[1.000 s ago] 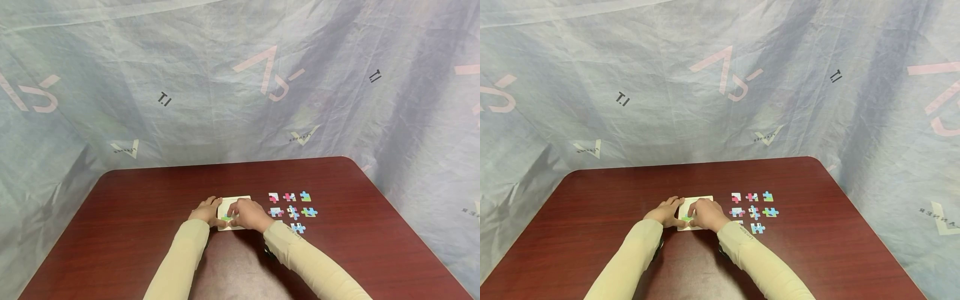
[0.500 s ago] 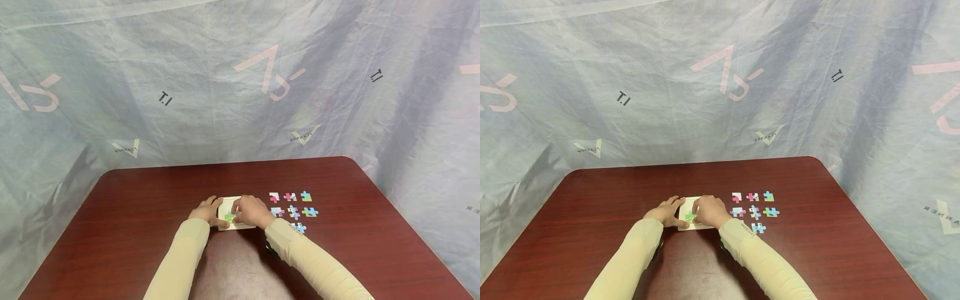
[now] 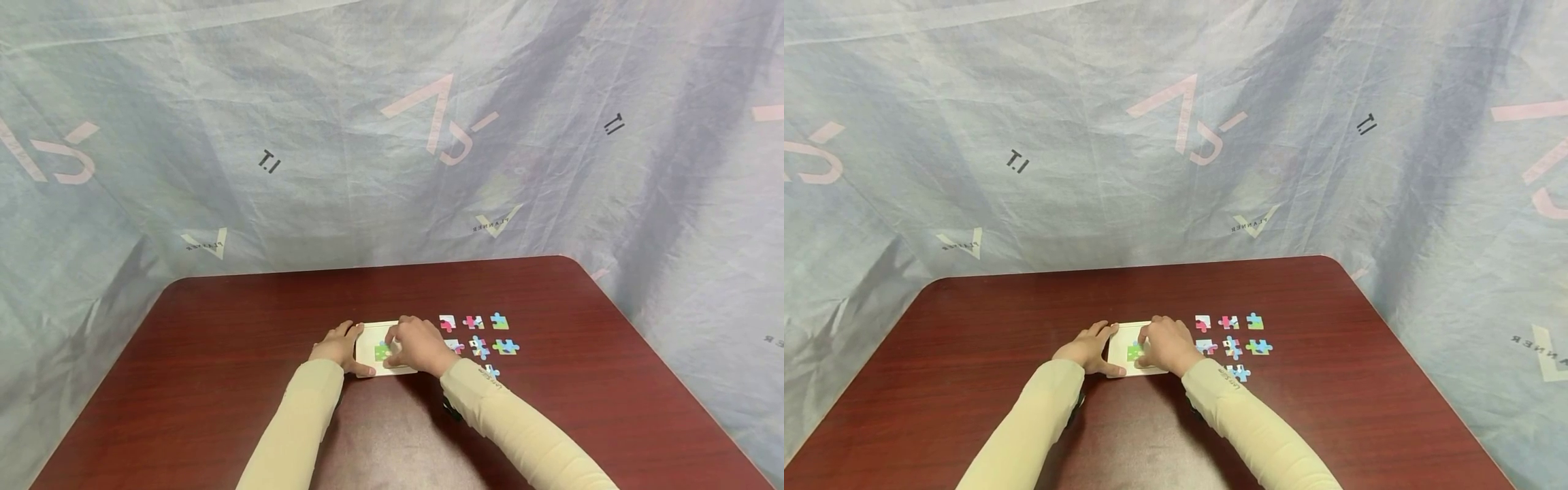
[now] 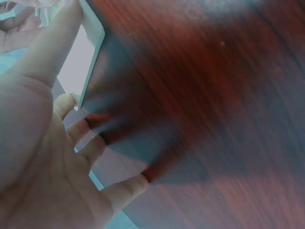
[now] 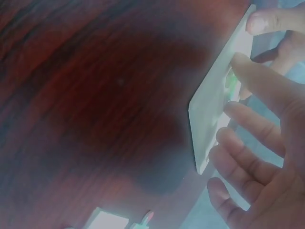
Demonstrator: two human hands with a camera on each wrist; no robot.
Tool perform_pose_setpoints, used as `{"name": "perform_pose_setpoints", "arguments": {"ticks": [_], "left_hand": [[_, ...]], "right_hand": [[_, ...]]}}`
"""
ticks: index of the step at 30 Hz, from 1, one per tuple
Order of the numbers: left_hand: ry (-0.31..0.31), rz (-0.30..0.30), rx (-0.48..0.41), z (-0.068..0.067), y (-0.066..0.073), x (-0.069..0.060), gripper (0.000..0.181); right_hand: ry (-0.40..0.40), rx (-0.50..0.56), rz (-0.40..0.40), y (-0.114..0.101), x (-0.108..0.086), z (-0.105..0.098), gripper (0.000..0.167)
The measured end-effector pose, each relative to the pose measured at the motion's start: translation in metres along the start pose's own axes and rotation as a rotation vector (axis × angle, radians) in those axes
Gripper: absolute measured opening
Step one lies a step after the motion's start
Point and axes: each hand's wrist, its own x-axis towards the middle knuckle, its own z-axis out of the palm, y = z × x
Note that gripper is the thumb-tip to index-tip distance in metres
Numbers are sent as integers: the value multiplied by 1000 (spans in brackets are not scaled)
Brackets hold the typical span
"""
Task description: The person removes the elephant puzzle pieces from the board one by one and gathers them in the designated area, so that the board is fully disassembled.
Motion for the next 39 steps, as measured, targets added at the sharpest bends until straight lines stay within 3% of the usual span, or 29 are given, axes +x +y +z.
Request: {"name": "perform_pose_setpoints", "arguments": {"ticks": [11, 23, 30, 39], "left_hand": [[-2, -4, 6, -1, 1, -1, 95], [5, -4, 18, -3, 4, -4, 93], [4, -14, 27, -5, 7, -4, 93], [0, -17, -2, 0, 2, 0, 94]], "right_hand": [[3, 94, 14, 3, 0, 5, 24], [32, 57, -25, 7, 0, 6, 24], [56, 81, -36, 13, -4, -2, 24], [37, 152, 10, 22, -16, -16, 23]]}}
